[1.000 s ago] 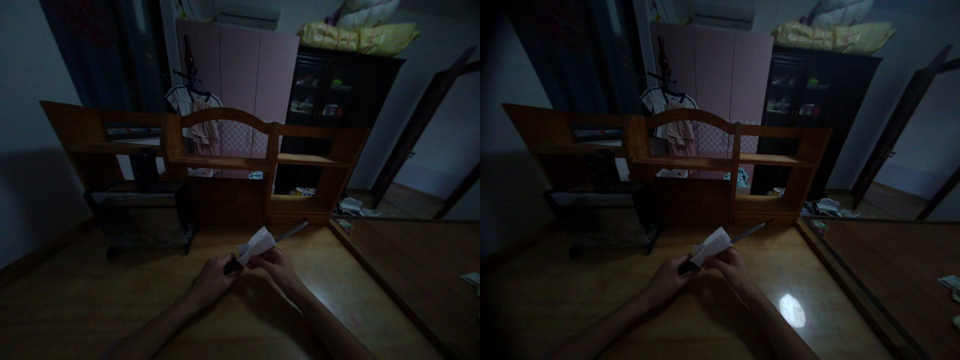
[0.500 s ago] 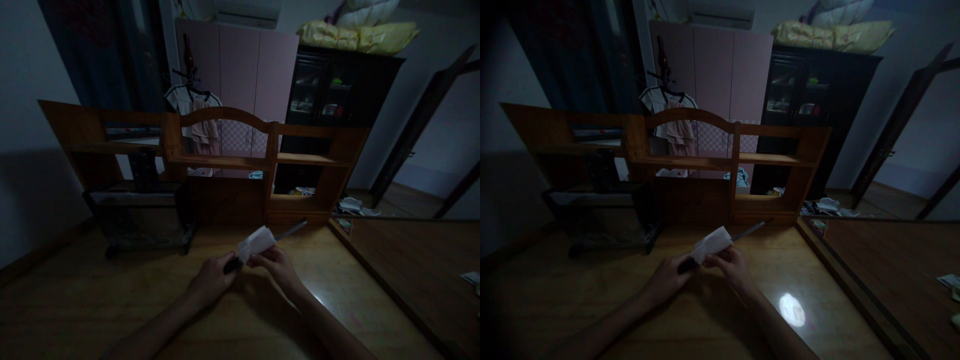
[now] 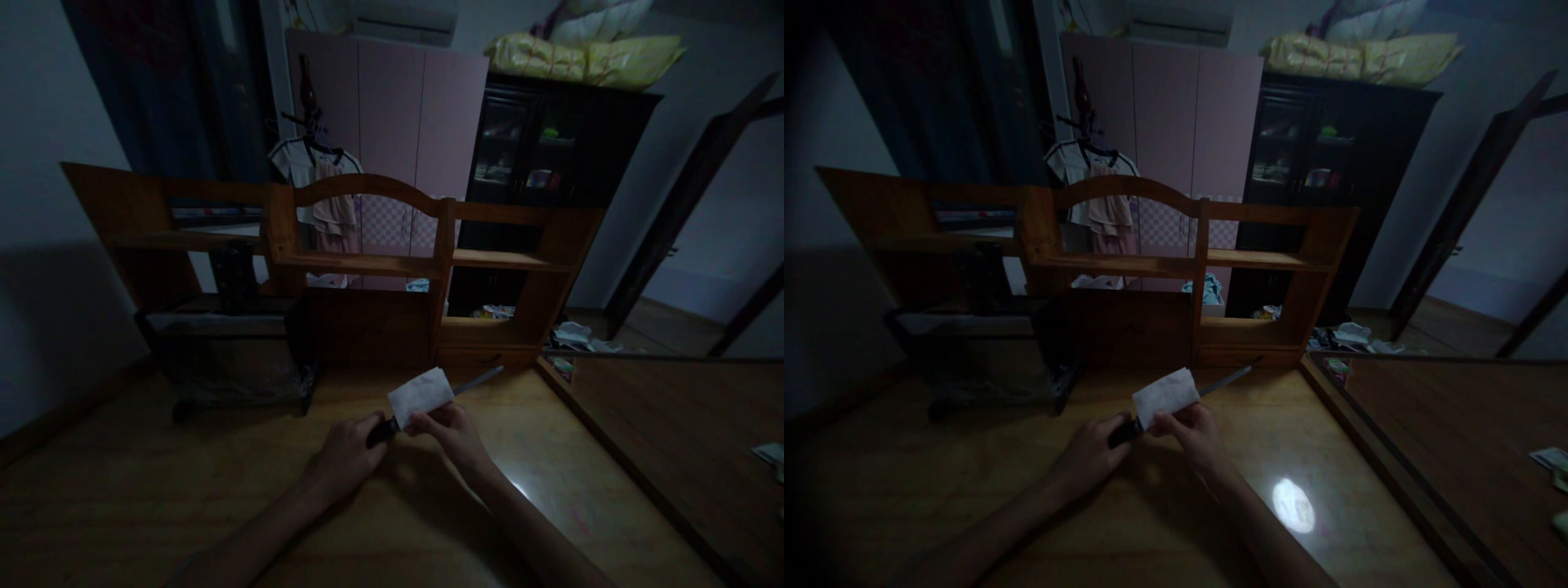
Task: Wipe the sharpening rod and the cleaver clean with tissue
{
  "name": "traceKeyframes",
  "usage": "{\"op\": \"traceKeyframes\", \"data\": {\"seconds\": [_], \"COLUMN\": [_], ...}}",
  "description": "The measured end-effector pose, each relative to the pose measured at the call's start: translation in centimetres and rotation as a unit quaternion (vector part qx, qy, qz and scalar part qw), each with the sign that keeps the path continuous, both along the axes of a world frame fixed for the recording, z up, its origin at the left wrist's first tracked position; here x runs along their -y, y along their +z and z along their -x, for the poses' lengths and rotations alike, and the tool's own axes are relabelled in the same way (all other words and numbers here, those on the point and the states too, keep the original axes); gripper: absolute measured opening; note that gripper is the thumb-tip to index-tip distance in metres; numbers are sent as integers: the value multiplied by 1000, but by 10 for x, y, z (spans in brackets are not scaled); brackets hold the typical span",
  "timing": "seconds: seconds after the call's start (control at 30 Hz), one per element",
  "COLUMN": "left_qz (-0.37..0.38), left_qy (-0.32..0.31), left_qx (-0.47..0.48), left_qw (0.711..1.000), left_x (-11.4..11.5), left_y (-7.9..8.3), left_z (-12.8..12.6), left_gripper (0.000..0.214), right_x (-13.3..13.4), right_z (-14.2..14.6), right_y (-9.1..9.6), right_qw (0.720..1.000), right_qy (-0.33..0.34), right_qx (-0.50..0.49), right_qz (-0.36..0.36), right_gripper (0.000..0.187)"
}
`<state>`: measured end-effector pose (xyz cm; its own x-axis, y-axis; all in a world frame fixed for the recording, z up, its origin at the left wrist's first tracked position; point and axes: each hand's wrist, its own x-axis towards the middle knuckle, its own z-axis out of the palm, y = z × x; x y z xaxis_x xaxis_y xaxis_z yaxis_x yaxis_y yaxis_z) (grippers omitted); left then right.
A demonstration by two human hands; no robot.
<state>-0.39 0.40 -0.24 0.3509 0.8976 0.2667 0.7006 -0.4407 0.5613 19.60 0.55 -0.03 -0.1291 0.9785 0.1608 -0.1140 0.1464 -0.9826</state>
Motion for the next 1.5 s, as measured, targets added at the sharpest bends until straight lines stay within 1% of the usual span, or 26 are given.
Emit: {"op": "traceKeyframes", "data": {"seconds": [0.13, 0.27, 0.4, 0.57, 0.7, 0.8, 0.93, 1.13, 1.5], "left_qz": [2, 10, 32, 39, 30, 27, 35, 51, 73], "left_qy": [-1, -4, -28, -51, -57, -60, -66, -71, -65], "left_qx": [10, 29, 58, 87, 94, 91, 99, 108, 109], "left_qw": [1000, 1000, 997, 994, 994, 994, 992, 990, 989], "left_x": [1, 0, -1, -4, -7, -8, -7, -4, -3], "left_y": [1, 2, 2, -2, -9, -11, -9, -4, -2], "left_z": [1, 1, 0, 0, 1, 1, 1, -2, -5], "left_gripper": [28, 32, 25, 19, 17, 16, 14, 17, 17], "right_x": [-2, 0, 1, 2, 5, 6, 5, 5, 5], "right_z": [-1, -4, -6, -5, -2, -2, -2, -2, -2], "right_y": [-2, 3, 7, 8, 13, 15, 14, 10, 10], "right_qw": [1000, 1000, 998, 997, 998, 999, 999, 999, 1000], "right_qy": [4, 20, 50, 82, 54, 34, 32, 32, 14], "right_qx": [-3, 20, 32, 7, -13, -7, 7, 1, 6], "right_qz": [5, -13, -23, -2, 14, 20, 22, 26, 27], "right_gripper": [28, 26, 26, 26, 27, 26, 25, 32, 33]}}
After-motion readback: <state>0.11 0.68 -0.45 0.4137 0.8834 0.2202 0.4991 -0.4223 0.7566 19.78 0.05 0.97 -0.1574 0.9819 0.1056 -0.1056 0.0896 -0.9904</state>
